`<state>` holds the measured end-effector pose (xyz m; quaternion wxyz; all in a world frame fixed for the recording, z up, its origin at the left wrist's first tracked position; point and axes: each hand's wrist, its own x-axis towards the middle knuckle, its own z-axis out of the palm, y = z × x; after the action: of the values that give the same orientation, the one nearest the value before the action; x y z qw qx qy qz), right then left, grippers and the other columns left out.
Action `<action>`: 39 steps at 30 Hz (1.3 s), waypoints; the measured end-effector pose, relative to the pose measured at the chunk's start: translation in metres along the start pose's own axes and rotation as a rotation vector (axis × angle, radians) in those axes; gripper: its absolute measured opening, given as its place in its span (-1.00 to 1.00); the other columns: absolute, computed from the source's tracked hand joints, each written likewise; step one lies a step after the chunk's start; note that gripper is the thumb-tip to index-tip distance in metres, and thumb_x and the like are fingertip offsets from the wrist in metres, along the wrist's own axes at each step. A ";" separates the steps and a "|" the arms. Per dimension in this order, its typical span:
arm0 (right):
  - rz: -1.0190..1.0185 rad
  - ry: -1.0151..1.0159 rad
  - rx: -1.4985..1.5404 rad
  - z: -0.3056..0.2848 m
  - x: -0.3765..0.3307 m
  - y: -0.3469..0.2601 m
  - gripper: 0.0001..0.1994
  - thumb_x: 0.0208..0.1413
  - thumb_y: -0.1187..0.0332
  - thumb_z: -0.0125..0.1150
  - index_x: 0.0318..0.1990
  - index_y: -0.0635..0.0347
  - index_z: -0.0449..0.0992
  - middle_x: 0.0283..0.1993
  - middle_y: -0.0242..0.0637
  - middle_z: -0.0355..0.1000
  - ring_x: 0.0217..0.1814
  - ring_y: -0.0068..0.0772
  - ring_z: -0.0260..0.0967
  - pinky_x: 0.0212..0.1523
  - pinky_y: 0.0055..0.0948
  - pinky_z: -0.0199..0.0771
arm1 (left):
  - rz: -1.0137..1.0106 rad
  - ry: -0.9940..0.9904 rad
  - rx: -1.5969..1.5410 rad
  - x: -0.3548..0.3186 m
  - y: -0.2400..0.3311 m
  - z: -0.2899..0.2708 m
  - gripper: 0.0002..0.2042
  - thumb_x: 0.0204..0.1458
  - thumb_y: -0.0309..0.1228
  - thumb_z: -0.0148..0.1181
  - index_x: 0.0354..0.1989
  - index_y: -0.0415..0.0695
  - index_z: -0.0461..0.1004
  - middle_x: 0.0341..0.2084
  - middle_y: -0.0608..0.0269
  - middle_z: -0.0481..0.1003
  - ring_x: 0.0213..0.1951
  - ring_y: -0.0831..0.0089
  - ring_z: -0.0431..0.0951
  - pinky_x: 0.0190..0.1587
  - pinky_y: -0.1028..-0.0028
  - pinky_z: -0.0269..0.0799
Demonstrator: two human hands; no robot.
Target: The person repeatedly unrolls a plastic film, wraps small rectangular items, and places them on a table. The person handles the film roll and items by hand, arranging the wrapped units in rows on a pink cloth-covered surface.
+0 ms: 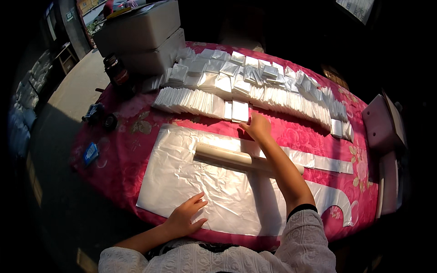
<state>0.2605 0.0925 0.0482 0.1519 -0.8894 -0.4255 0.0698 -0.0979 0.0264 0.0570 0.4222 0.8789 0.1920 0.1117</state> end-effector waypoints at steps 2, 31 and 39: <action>-0.145 -0.010 0.083 -0.007 -0.019 0.016 -0.48 -0.20 0.06 0.32 -0.14 0.26 0.47 -0.28 -0.10 0.48 -0.21 -0.13 0.43 -0.23 -0.25 0.41 | 0.013 -0.005 -0.020 -0.003 -0.001 0.003 -0.49 -0.14 -0.40 0.25 0.04 -0.22 0.30 0.13 -0.09 0.18 0.05 0.12 0.35 0.06 0.33 0.30; -0.367 0.159 0.042 -0.032 -0.308 0.206 -0.50 -0.10 0.30 0.12 0.04 0.35 0.33 0.13 0.13 0.21 0.22 0.13 0.08 0.23 -0.08 0.03 | 0.489 -0.182 0.319 0.089 0.053 0.136 -0.20 -0.01 -0.01 0.05 0.25 -0.33 -0.10 0.25 -0.32 -0.28 0.29 -0.17 -0.26 0.27 0.13 -0.16; 0.123 0.292 -0.067 -0.080 -0.313 0.360 -0.60 0.07 0.41 -0.05 0.08 0.36 0.29 0.21 0.04 0.14 0.29 -0.02 0.03 0.27 -0.24 0.00 | 0.467 -0.221 0.195 0.084 0.063 0.147 -0.17 -0.06 -0.02 0.12 0.23 -0.36 -0.07 0.24 -0.37 -0.27 0.29 -0.21 -0.26 0.27 0.09 -0.19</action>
<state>0.3491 -0.3814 0.0035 0.1776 -0.9190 -0.3460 -0.0652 0.0455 -0.0762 0.0183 0.3169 0.9427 -0.0531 0.0903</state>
